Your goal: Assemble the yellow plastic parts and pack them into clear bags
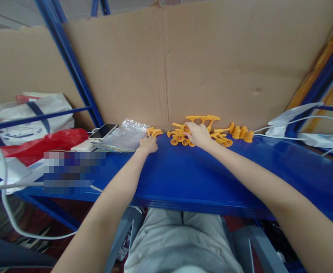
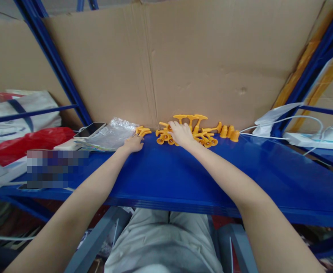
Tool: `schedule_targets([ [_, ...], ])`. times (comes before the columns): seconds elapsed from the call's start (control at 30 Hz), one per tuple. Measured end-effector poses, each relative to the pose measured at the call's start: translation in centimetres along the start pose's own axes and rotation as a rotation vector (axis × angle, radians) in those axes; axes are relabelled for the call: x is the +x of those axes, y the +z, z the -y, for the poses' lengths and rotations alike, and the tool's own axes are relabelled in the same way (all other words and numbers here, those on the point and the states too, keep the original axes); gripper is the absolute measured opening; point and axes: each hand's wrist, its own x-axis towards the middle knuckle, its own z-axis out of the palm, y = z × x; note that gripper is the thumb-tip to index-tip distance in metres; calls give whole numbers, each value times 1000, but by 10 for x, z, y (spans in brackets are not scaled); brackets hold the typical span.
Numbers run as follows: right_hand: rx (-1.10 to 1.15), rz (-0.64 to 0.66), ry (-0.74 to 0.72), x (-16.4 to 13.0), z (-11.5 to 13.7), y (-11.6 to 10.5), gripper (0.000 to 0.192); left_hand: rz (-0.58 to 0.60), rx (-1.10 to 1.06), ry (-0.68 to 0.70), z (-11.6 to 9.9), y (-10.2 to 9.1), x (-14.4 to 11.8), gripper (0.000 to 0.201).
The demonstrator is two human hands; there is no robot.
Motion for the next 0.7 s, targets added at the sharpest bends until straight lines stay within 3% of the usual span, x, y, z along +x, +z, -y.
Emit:
schedule_targets([
  [0.23, -178, 76, -71, 26, 36, 16, 39, -9, 15, -126, 2, -7, -3, 54],
  [0.4, -167, 223, 31, 40, 55, 27, 37, -27, 6, -134, 6, -9, -3, 58],
  [0.7, -117, 292, 124, 46, 51, 32, 44, -41, -41, -218, 15, -9, 2, 59],
])
